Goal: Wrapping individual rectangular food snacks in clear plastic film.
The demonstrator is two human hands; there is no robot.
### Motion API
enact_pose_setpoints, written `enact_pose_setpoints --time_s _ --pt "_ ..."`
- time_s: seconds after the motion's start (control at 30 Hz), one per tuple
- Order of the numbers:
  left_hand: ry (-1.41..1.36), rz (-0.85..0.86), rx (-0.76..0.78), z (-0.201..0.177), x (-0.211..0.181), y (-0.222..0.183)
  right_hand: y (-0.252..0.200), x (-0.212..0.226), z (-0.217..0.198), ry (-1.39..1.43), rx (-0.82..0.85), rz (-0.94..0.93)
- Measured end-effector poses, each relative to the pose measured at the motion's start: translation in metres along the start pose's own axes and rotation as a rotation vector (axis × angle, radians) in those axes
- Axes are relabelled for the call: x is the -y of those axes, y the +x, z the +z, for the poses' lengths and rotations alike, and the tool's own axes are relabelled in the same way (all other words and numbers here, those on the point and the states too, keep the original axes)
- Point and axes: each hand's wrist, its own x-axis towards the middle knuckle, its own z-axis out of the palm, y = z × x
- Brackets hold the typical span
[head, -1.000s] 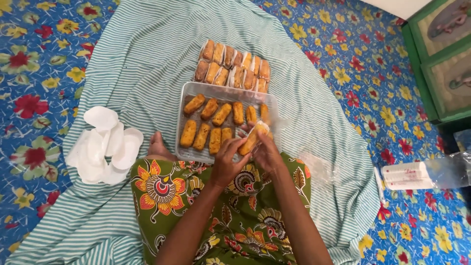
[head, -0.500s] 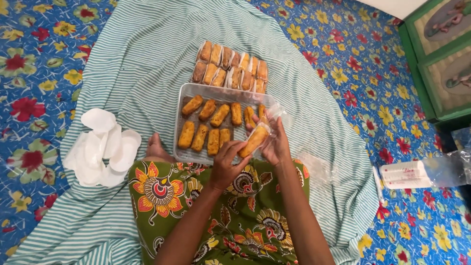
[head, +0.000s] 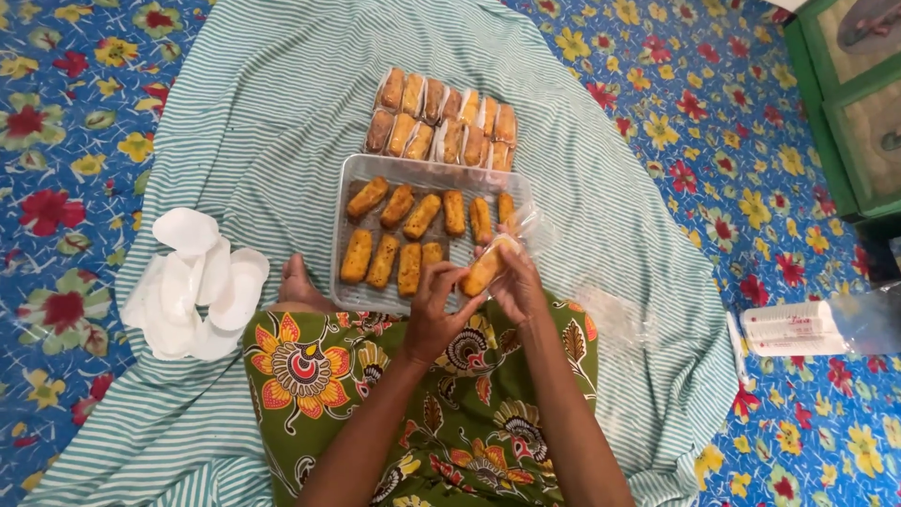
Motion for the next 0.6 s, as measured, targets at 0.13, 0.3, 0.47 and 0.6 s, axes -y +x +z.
enact_pose_setpoints --time_s 0.13,0.3,0.47,0.6 --pt "-0.043 -0.012 0.070 -0.008 -0.008 0.007 -0.002 0.006 -0.002 0.034 -0.069 -0.002" --pt "0.011 0.007 0.110 0.003 0.005 0.001 -0.007 0.012 0.003 -0.004 -0.067 0.024" --pt "0.045 0.054 0.085 0.006 0.010 -0.001 -0.014 0.013 0.017 -0.030 -0.033 0.032" --pt "0.077 0.070 0.030 0.009 0.016 -0.004 -0.017 0.012 0.027 -0.063 -0.009 0.023"
